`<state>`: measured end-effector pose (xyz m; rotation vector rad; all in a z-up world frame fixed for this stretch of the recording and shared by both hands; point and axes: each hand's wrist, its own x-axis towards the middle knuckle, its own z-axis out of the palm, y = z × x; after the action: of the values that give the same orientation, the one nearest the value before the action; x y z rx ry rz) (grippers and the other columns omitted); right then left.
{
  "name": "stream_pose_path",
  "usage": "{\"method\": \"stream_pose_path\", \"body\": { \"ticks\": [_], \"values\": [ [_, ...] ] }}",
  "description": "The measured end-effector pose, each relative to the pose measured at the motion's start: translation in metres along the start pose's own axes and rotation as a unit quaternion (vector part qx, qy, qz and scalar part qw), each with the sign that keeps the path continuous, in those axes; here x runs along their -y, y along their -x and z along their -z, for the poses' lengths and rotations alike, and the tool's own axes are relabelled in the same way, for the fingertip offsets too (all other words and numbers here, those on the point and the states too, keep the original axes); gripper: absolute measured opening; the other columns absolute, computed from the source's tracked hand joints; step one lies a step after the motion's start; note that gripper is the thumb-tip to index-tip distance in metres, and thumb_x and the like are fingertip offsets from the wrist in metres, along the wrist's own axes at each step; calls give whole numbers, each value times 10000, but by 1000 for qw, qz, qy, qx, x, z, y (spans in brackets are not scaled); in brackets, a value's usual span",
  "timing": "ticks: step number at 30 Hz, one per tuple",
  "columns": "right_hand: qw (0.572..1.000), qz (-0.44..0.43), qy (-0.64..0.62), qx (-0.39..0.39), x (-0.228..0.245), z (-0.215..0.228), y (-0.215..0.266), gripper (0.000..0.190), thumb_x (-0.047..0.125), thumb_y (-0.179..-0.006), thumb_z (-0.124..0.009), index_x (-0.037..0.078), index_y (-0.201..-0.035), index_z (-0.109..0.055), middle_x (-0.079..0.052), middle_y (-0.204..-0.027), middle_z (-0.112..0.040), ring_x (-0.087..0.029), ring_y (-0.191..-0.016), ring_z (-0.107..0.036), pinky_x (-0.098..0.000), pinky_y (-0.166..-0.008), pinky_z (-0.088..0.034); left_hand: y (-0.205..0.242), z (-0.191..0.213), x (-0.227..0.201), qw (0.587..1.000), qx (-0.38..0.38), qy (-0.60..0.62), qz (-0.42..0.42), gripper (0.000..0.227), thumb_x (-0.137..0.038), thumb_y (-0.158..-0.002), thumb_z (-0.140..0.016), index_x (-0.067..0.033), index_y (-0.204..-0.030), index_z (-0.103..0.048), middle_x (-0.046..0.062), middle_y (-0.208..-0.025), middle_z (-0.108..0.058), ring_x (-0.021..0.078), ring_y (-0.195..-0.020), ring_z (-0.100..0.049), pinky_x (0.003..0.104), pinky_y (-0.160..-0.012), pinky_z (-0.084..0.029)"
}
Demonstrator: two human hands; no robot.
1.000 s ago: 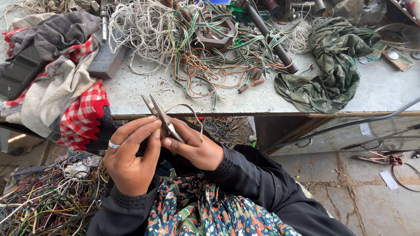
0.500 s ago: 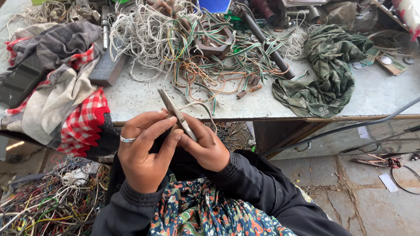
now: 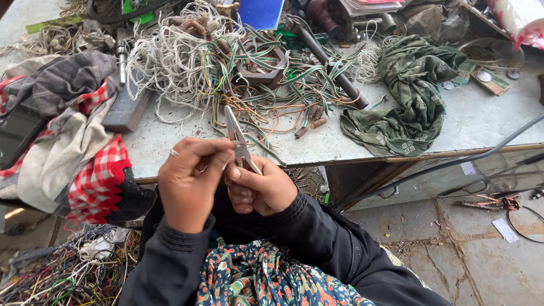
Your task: The person uses pliers to strip insulation from multiple small wires, then gathers and separates the stripped wires by hand. The work occurs at a cluttered table with various tools and materials nearby.
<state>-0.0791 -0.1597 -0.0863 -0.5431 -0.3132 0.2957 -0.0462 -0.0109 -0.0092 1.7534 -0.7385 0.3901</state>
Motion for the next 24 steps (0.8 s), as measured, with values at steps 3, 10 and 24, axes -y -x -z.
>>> {"method": "stream_pose_path", "body": {
  "ticks": [3,10,24],
  "values": [
    [996,-30,-63,49,10,-3,1,315,279,-1113,-601,-33,-1131,-566,-4,-719,-446,-112,-619,-452,-276,-548,-397,-14,5,20,960,-62,238,136,132,-80,-978,-726,-23,-1098,-727,37,-987,-748,92,-897,-694,234,-862,-577],
    [996,22,-61,-60,28,-5,-14,643,267,-1008,-522,-20,-1556,-346,-16,-977,-570,-137,-892,-614,-340,-786,-558,-75,20,58,991,-61,117,4,130,-52,-1047,-742,-16,-1169,-712,26,-1035,-724,71,-872,-641,207,-812,-519],
    [995,93,-18,29,24,1,-4,605,211,-1129,-520,-84,-1618,-322,-146,-1145,-643,-240,-1103,-681,-406,-985,-548,-187,-40,54,947,85,-183,-252,311,27,-968,-769,-7,-1275,-735,135,-1305,-712,263,-1214,-677,347,-1044,-517]
  ]
}}
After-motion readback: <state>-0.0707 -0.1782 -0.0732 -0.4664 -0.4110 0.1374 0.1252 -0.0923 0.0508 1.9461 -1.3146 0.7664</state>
